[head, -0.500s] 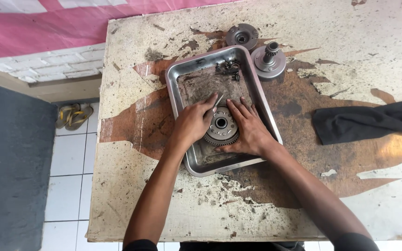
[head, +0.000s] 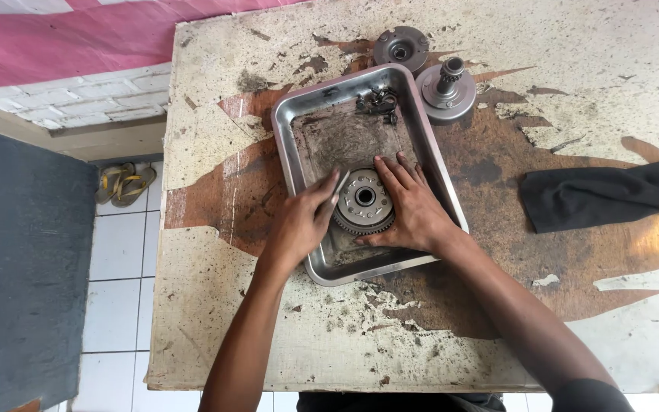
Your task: Scraping grease and debris from a metal gear assembly using a tool and cloth.
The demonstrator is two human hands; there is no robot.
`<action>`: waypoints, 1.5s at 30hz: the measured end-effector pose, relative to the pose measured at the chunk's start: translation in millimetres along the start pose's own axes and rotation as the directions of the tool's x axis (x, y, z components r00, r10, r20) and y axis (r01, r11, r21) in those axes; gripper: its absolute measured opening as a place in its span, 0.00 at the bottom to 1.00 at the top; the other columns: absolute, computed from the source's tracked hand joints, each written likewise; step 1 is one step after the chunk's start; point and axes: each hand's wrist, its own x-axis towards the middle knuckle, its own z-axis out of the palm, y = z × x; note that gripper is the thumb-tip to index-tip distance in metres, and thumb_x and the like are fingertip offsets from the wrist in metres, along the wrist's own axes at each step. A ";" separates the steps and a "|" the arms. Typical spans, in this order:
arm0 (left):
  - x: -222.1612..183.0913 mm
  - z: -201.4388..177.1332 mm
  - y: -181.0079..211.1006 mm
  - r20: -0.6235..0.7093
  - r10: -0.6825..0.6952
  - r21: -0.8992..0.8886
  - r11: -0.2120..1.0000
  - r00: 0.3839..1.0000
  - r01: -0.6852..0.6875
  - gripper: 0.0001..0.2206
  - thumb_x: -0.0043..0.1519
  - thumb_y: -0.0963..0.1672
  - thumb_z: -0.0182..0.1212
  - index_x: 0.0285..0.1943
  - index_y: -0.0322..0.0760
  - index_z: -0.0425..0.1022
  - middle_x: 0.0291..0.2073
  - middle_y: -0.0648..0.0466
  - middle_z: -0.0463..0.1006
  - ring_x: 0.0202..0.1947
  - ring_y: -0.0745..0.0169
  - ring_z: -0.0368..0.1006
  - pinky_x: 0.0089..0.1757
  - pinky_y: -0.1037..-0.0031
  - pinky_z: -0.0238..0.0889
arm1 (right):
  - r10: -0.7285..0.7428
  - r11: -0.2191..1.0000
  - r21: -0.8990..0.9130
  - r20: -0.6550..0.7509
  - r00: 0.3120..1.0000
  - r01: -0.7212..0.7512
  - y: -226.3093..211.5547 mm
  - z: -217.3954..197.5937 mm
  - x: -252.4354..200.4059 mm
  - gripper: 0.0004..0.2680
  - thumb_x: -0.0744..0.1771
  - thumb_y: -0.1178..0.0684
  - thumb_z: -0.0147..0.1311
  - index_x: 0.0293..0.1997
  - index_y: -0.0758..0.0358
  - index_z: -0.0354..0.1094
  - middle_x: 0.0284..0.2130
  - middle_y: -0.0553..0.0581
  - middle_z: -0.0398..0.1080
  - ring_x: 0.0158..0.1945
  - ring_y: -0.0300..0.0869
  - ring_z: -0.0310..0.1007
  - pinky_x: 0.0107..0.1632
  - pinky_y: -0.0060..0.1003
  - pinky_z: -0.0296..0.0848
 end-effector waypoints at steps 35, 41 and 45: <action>-13.5 -0.2 -9.4 -0.075 -0.047 -0.129 0.991 0.996 0.037 0.19 0.65 0.44 0.58 0.68 0.50 0.72 0.62 0.51 0.74 0.54 0.36 0.74 0.52 0.49 0.71 | 0.079 0.996 -0.031 0.023 0.997 -0.078 -8.7 -16.7 -2.2 0.57 0.47 0.25 0.75 0.77 0.67 0.41 0.64 0.67 0.56 0.74 0.62 0.47 0.73 0.63 0.46; -11.4 19.8 -33.2 -0.023 -0.016 -0.005 1.000 1.000 0.016 0.21 0.67 0.45 0.55 0.71 0.50 0.68 0.65 0.47 0.71 0.59 0.32 0.69 0.55 0.44 0.66 | 0.019 0.999 0.036 -0.024 1.000 -0.018 -5.5 -12.8 -4.8 0.57 0.47 0.29 0.77 0.76 0.70 0.40 0.64 0.71 0.58 0.75 0.65 0.46 0.72 0.65 0.47; 10.7 11.2 -18.9 0.044 0.043 0.122 0.991 0.998 -0.048 0.22 0.68 0.46 0.50 0.73 0.50 0.66 0.66 0.45 0.70 0.61 0.34 0.69 0.55 0.44 0.66 | -0.028 0.996 0.088 -0.062 0.998 0.034 14.6 -2.3 -3.0 0.59 0.47 0.30 0.78 0.76 0.74 0.37 0.66 0.75 0.56 0.74 0.67 0.47 0.72 0.65 0.47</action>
